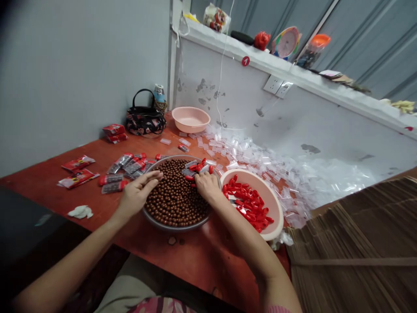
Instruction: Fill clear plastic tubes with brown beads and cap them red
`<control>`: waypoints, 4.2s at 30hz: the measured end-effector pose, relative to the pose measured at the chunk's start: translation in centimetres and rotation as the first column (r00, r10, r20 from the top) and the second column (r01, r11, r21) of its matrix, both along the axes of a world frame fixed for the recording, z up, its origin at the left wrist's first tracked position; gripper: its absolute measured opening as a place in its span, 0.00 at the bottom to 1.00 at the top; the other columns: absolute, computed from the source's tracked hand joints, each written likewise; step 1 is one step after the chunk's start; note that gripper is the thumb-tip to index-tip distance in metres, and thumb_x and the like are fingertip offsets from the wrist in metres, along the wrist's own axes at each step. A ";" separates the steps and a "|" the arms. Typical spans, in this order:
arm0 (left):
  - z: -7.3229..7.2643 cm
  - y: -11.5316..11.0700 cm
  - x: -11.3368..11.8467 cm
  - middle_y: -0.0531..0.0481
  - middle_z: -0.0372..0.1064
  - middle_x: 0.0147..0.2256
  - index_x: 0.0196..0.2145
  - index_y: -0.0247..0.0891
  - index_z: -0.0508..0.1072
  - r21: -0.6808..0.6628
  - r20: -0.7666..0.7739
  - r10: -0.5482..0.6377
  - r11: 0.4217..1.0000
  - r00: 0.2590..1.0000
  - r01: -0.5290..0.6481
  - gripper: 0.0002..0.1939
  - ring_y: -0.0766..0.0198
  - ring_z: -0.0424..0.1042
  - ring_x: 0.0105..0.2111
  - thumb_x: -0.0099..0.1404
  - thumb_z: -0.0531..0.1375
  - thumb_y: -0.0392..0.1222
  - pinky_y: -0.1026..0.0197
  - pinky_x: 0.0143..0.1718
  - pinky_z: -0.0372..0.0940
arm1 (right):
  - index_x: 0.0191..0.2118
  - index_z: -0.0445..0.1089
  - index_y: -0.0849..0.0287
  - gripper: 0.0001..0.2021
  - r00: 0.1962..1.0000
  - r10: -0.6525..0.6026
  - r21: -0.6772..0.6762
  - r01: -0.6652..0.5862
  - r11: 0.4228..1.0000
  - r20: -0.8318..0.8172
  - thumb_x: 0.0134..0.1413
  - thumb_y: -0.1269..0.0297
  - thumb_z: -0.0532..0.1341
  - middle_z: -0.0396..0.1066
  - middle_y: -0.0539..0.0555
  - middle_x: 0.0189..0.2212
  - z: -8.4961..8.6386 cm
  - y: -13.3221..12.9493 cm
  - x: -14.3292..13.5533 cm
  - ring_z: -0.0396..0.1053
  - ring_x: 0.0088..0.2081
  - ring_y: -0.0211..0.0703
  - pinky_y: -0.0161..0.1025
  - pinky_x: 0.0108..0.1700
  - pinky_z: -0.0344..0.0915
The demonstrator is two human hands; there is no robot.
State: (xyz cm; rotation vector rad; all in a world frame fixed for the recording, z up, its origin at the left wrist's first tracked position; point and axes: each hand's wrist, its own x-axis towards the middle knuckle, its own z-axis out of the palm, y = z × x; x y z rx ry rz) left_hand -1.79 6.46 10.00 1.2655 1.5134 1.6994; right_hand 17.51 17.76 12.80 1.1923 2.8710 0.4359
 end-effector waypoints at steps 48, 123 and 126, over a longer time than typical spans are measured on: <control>-0.7 -0.9 3.2 0.45 0.73 0.39 0.40 0.35 0.72 0.111 0.209 0.050 0.991 0.977 -0.075 0.15 0.59 0.74 0.36 0.60 0.56 0.46 0.55 0.40 0.70 | 0.34 0.65 0.63 0.07 0.875 0.475 -0.321 -0.477 0.818 -0.088 0.53 0.76 0.52 0.68 0.55 0.31 -2.0 0.8 -2.9 0.62 0.34 0.40 0.36 0.40 0.58; 0.3 -0.7 1.6 0.48 0.71 0.43 0.44 0.39 0.71 -0.025 -0.084 -0.321 0.947 0.943 0.320 0.16 0.58 0.70 0.43 0.59 0.55 0.45 0.58 0.46 0.63 | 0.37 0.69 0.63 0.15 0.567 -0.601 -0.815 -0.503 0.289 -0.563 0.44 0.59 0.64 0.70 0.53 0.31 1.8 -3.7 0.2 0.70 0.32 0.38 0.39 0.37 0.69; 0.3 -0.7 1.8 0.49 0.72 0.43 0.43 0.40 0.72 -0.024 -0.141 -0.272 0.962 0.952 0.271 0.16 0.58 0.70 0.42 0.58 0.56 0.46 0.58 0.47 0.63 | 0.42 0.68 0.59 0.15 0.494 -0.381 -0.605 -0.452 0.655 -0.782 0.48 0.59 0.61 0.71 0.53 0.36 2.3 -4.1 0.3 0.69 0.36 0.39 0.39 0.41 0.66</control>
